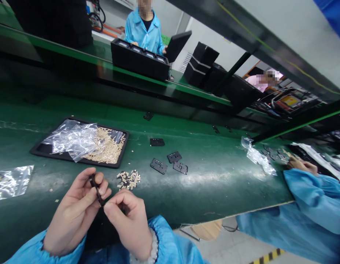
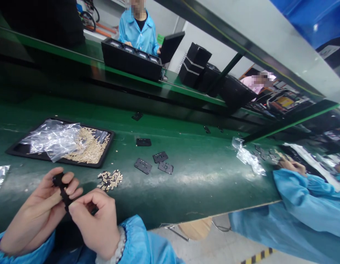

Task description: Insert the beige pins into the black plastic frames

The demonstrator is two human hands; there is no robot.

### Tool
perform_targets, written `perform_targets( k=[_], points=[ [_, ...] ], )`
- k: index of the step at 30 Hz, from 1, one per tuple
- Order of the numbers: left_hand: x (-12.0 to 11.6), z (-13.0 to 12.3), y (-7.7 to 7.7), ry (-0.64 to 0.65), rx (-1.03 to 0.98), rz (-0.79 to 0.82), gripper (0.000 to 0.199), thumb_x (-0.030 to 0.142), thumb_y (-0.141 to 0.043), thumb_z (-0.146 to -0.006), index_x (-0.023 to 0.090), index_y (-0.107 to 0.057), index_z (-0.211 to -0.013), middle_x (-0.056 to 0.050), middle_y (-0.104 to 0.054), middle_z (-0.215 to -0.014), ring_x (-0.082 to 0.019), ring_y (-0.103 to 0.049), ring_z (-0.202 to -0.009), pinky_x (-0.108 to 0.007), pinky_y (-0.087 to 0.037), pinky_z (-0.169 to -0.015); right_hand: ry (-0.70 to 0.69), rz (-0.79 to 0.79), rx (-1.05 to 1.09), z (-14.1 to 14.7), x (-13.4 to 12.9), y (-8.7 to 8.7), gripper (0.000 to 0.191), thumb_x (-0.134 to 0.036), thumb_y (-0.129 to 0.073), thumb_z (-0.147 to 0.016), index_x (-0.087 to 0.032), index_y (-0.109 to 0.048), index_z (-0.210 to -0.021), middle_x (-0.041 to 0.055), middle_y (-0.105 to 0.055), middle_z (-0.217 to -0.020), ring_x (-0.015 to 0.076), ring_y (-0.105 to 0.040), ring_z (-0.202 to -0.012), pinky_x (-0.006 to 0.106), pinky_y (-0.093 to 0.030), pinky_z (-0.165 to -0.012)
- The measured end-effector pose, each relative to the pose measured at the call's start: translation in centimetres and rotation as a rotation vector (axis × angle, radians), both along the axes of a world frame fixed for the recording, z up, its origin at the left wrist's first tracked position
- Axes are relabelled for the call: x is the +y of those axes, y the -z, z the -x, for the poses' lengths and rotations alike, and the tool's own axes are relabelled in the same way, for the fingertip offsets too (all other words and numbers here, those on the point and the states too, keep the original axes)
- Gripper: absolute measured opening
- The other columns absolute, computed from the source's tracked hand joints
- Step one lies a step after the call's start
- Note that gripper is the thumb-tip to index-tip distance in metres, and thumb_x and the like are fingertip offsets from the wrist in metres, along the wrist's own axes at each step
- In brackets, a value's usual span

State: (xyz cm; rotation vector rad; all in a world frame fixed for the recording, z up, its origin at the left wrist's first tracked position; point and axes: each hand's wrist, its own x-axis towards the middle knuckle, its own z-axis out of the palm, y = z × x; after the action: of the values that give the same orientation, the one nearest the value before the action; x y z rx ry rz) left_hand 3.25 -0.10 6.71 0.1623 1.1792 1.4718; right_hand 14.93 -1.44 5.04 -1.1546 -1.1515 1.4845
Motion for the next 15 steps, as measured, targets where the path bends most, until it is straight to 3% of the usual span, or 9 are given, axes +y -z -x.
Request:
perform_targets(
  k=[7, 15],
  points=[
    [-0.3, -0.4, -0.2, -0.098, 0.118, 0.004, 0.064, 0.039, -0.102, -0.025, 0.029, -0.075, -0.082, 0.004, -0.069, -0.074, -0.013, -0.065, -0.061, -0.018, -0.059, -0.054, 0.029, -0.132, -0.029, -0.2, -0.2, 0.0, 0.017, -0.021, -0.063, -0.079, -0.020, -0.059, -0.063, -0.0021, -0.053, -0.067, 0.0129, -0.049, -0.064, 0.025, -0.043, -0.063],
    [-1.6, 0.3, 2.1, -0.155, 0.309, -0.079, 0.061, 0.045, -0.098, -0.045, 0.026, -0.076, -0.099, 0.002, -0.076, -0.084, -0.013, -0.073, -0.073, -0.013, -0.059, -0.067, 0.075, -0.275, -0.083, -0.6, -0.4, -0.4, 0.017, -0.015, -0.063, -0.082, -0.020, -0.062, -0.066, -0.0010, -0.057, -0.069, 0.0135, -0.056, -0.067, 0.025, -0.047, -0.064]
  ],
)
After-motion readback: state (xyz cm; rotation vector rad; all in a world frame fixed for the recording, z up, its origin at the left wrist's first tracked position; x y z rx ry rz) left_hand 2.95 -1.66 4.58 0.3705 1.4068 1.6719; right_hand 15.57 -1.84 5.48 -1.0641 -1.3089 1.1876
